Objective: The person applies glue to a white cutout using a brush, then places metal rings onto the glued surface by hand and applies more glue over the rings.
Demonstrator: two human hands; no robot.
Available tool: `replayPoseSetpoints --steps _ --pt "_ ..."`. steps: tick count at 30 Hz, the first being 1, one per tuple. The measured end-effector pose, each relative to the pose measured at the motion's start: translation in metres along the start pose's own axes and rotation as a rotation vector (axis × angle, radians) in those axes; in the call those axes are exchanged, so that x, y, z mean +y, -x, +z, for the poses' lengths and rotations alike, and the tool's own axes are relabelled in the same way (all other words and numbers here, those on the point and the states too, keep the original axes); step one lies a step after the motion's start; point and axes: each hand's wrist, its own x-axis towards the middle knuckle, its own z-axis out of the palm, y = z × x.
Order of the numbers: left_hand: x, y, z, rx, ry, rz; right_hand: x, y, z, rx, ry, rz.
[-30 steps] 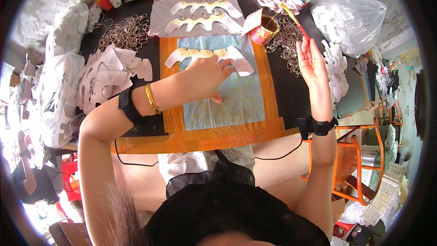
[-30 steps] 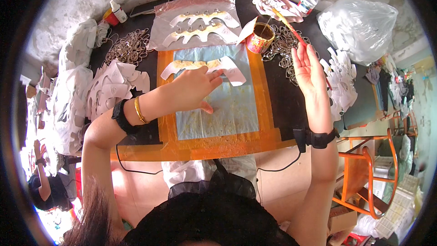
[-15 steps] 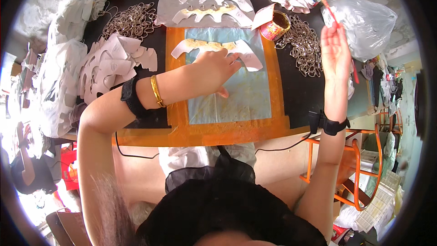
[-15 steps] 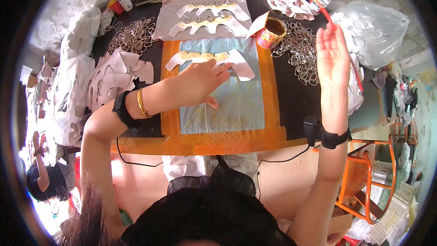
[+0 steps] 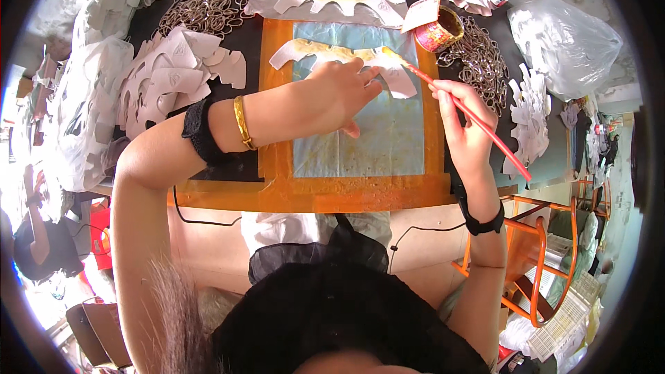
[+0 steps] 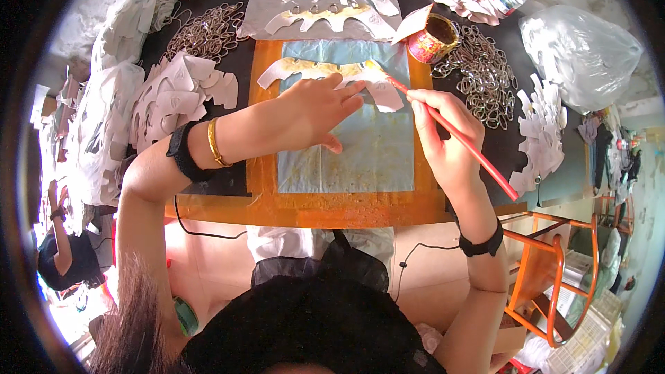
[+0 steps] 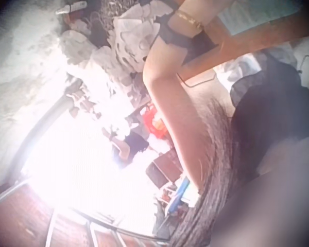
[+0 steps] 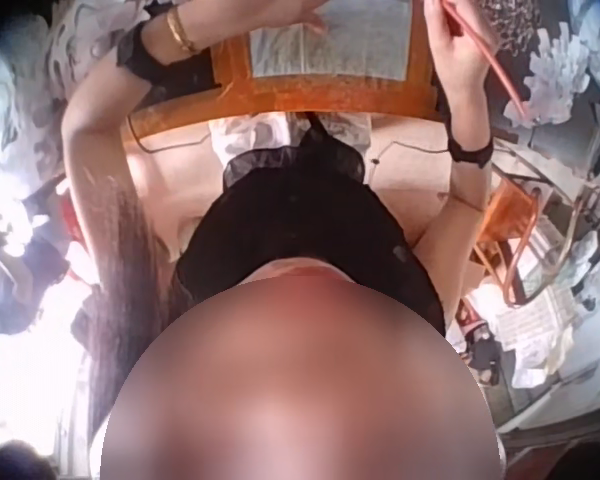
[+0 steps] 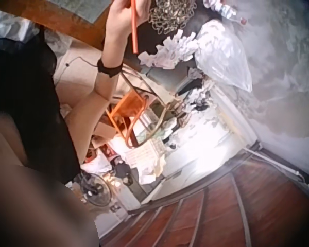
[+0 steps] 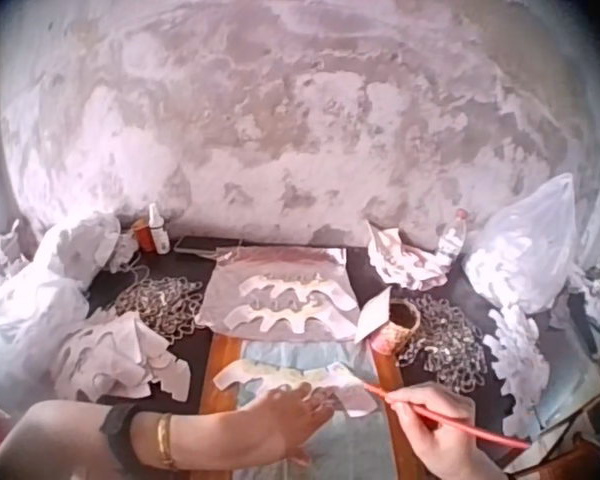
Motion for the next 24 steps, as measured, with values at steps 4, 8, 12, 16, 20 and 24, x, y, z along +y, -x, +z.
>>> replayPoseSetpoints --steps 4,8,12,16,20,24 --pt "-0.0011 0.0015 0.0016 0.019 -0.007 0.002 0.0021 -0.0029 0.0043 -0.070 0.000 0.039" --pt "-0.0011 0.0010 0.0027 0.058 -0.017 0.026 0.0003 -0.0042 0.0054 -0.108 -0.013 0.073" --pt "-0.0019 0.0014 0.0032 0.053 -0.025 0.015 0.0071 -0.0046 0.0061 -0.064 0.084 0.028" --pt "-0.0020 -0.0001 0.0029 0.030 -0.037 0.010 0.0052 -0.0076 0.0060 -0.124 0.116 -0.038" --pt "-0.0020 -0.0015 0.0019 0.004 -0.034 0.005 0.0071 -0.0091 0.0059 -0.079 0.129 0.014" --pt "-0.0008 -0.0046 -0.0010 -0.064 -0.034 -0.018 0.0074 -0.0098 0.0061 -0.116 0.075 0.027"
